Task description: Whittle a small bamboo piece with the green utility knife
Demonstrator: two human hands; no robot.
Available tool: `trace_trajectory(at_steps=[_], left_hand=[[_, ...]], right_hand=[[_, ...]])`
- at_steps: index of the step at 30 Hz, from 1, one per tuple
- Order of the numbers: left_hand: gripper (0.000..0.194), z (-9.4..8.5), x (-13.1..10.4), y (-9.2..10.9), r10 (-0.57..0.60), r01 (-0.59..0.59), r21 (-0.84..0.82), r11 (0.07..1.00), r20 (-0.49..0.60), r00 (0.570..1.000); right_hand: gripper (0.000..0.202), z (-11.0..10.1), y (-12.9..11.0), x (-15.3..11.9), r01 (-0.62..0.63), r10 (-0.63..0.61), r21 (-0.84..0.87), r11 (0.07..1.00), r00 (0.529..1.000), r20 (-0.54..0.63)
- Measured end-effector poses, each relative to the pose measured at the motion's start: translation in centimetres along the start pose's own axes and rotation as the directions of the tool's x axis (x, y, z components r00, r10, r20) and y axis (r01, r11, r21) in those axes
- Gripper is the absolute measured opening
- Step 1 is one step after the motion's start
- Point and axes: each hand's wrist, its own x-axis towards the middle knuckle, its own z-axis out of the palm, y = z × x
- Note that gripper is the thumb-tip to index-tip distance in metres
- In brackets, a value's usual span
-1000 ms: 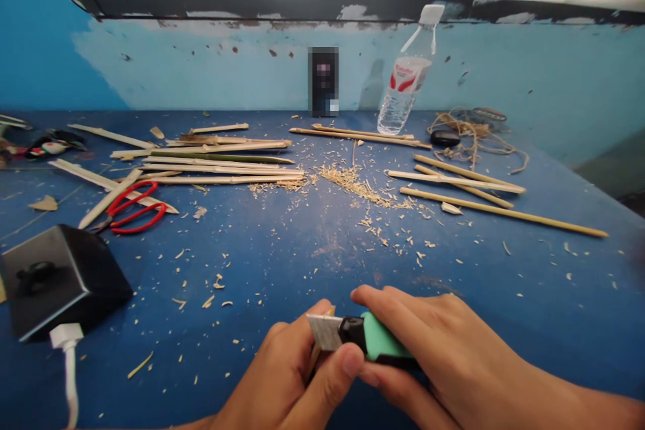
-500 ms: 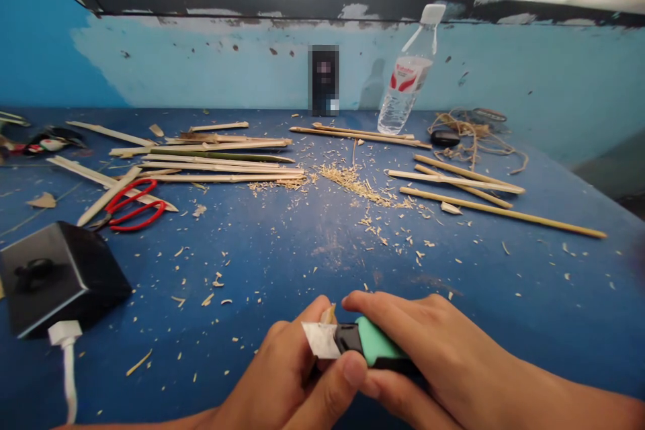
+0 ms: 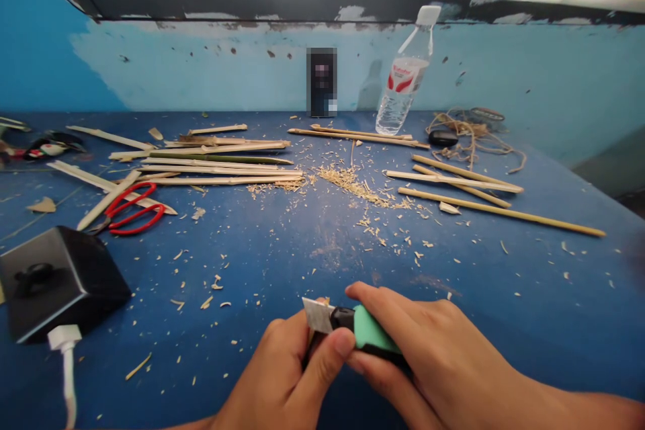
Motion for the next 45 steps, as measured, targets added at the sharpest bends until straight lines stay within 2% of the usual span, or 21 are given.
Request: trace_trajectory(at_steps=[2, 6, 10, 12, 14, 16, 18, 23, 26, 29, 31, 34, 36, 38, 41, 45], left_hand=[[0.052, 0.2, 0.2, -0.2, -0.067, 0.069, -0.091, 0.993, 0.022, 0.997], [0.048, 0.3, 0.3, -0.5, -0.14, 0.179, -0.252, 0.951, 0.163, 0.976], [0.057, 0.0, 0.1, 0.0, -0.1, 0.133, -0.197, 0.971, 0.166, 0.981], [0.06, -0.5, 0.0, 0.4, -0.077, 0.104, -0.155, 0.982, 0.174, 0.982], [0.059, -0.9, -0.2, 0.5, -0.081, 0.145, -0.235, 0.961, 0.264, 0.961], [0.055, -1.1, -0.3, 0.5, -0.064, 0.213, -0.379, 0.9, 0.369, 0.927], [0.051, -1.0, -0.5, 0.3, -0.03, 0.251, -0.48, 0.841, 0.421, 0.907], [0.049, -0.1, -0.7, -0.1, -0.075, 0.287, -0.552, 0.783, 0.374, 0.924], [0.048, -0.3, -0.4, -0.3, -0.005, 0.238, -0.509, 0.827, 0.417, 0.909], [0.047, -0.6, -0.1, -0.2, 0.069, 0.142, -0.447, 0.883, 0.423, 0.903], [0.049, -0.3, -0.2, 0.0, 0.071, 0.109, -0.444, 0.889, 0.368, 0.927], [0.05, 0.5, -0.6, 0.3, 0.004, 0.106, -0.435, 0.894, 0.243, 0.97], [0.052, 0.8, -0.8, 0.4, -0.037, 0.116, -0.413, 0.903, 0.194, 0.98], [0.053, 0.7, -0.7, 0.4, -0.054, 0.152, -0.382, 0.912, 0.256, 0.965], [0.051, 0.1, -0.2, 0.3, -0.031, 0.188, -0.369, 0.91, 0.393, 0.919], [0.051, -0.2, 0.3, -0.1, 0.042, 0.119, -0.367, 0.922, 0.403, 0.914]], right_hand=[[0.047, 0.3, 0.2, 0.0, 0.011, -0.011, -0.004, 1.0, 1.0, -0.009], [0.045, 0.8, 0.7, 0.0, -0.018, 0.018, -0.033, 0.999, 1.0, 0.002], [0.038, 0.2, 2.1, 0.6, -0.153, 0.151, -0.029, 0.988, 0.987, -0.061], [0.032, -0.5, 2.7, 1.0, -0.229, 0.231, 0.056, 0.972, 0.973, -0.024], [0.026, -1.1, 3.0, 1.3, -0.268, 0.265, 0.154, 0.951, 0.963, 0.037], [0.024, -1.6, 2.8, 1.3, -0.24, 0.234, 0.213, 0.947, 0.971, 0.051], [0.024, -1.8, 2.3, 1.1, -0.155, 0.154, 0.237, 0.959, 0.988, 0.021], [0.035, -1.8, 1.5, 0.5, 0.065, -0.057, 0.154, 0.986, 0.997, -0.051], [0.046, -1.7, 1.5, 0.4, 0.1, -0.101, 0.083, 0.991, 0.995, 0.003], [0.048, -1.5, 1.6, 0.3, 0.099, -0.104, 0.074, 0.992, 0.993, 0.06], [0.048, -1.4, 1.7, 0.3, 0.107, -0.114, 0.089, 0.99, 0.991, 0.071], [0.049, -1.4, 1.7, 0.3, 0.112, -0.121, 0.108, 0.988, 0.989, 0.085], [0.05, -1.5, 1.7, 0.5, 0.112, -0.124, 0.108, 0.988, 0.987, 0.103], [0.052, -1.6, 1.6, 0.7, 0.124, -0.135, 0.104, 0.987, 0.985, 0.107], [0.052, -1.6, 1.5, 0.8, 0.139, -0.149, 0.096, 0.986, 0.984, 0.1], [0.056, -1.5, 1.3, 0.7, 0.143, -0.15, 0.087, 0.986, 0.985, 0.084]])
